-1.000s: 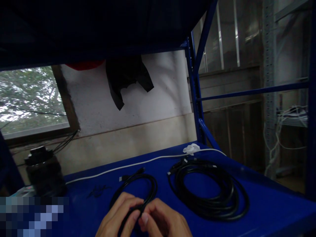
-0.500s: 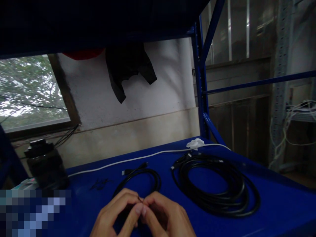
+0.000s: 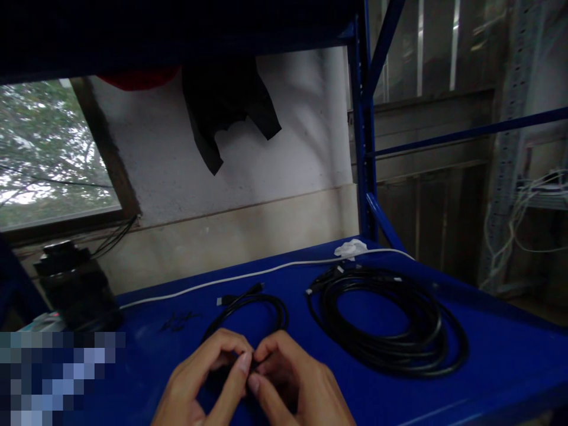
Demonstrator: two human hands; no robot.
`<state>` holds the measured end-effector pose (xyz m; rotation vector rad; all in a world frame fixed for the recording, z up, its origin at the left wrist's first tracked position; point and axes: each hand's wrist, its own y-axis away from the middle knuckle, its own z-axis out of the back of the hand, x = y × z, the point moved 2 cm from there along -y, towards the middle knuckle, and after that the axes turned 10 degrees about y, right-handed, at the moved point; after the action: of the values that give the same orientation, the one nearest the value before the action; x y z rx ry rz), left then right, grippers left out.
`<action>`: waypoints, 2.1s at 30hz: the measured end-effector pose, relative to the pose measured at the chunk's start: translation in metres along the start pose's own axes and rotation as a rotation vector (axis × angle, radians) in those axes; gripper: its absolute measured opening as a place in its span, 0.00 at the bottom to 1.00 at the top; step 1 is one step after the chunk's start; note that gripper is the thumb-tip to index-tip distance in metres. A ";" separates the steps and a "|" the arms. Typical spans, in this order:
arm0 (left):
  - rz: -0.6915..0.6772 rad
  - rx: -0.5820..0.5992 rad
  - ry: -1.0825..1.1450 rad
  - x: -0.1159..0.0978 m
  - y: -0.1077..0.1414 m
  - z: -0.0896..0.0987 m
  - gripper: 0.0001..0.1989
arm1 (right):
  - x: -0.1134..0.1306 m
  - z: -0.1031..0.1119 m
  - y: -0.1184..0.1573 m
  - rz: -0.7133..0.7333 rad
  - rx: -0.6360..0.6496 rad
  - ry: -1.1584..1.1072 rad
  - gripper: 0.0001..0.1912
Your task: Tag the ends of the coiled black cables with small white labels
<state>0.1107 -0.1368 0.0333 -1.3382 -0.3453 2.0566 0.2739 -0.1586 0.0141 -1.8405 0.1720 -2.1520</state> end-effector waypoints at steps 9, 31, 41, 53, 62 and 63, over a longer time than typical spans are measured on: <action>0.038 -0.013 0.041 -0.005 0.000 0.002 0.11 | -0.010 0.000 0.003 0.010 -0.037 0.000 0.10; 0.089 -0.004 0.158 -0.008 -0.002 0.001 0.12 | -0.006 0.003 0.002 -0.005 -0.047 0.013 0.13; 0.107 0.006 0.167 -0.007 -0.001 0.002 0.11 | -0.005 0.005 0.003 -0.053 -0.064 0.004 0.16; 0.143 0.020 0.153 -0.007 -0.002 0.000 0.11 | -0.011 0.005 0.001 -0.072 -0.057 -0.006 0.17; 0.158 0.007 0.159 -0.003 -0.002 0.000 0.11 | -0.014 0.005 0.002 -0.062 -0.055 -0.018 0.17; 0.143 0.010 0.154 -0.004 -0.003 0.000 0.11 | -0.014 0.005 0.002 -0.061 -0.055 -0.024 0.18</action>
<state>0.1130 -0.1369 0.0373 -1.5439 -0.1764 2.0503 0.2806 -0.1553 0.0011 -1.9248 0.1730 -2.1851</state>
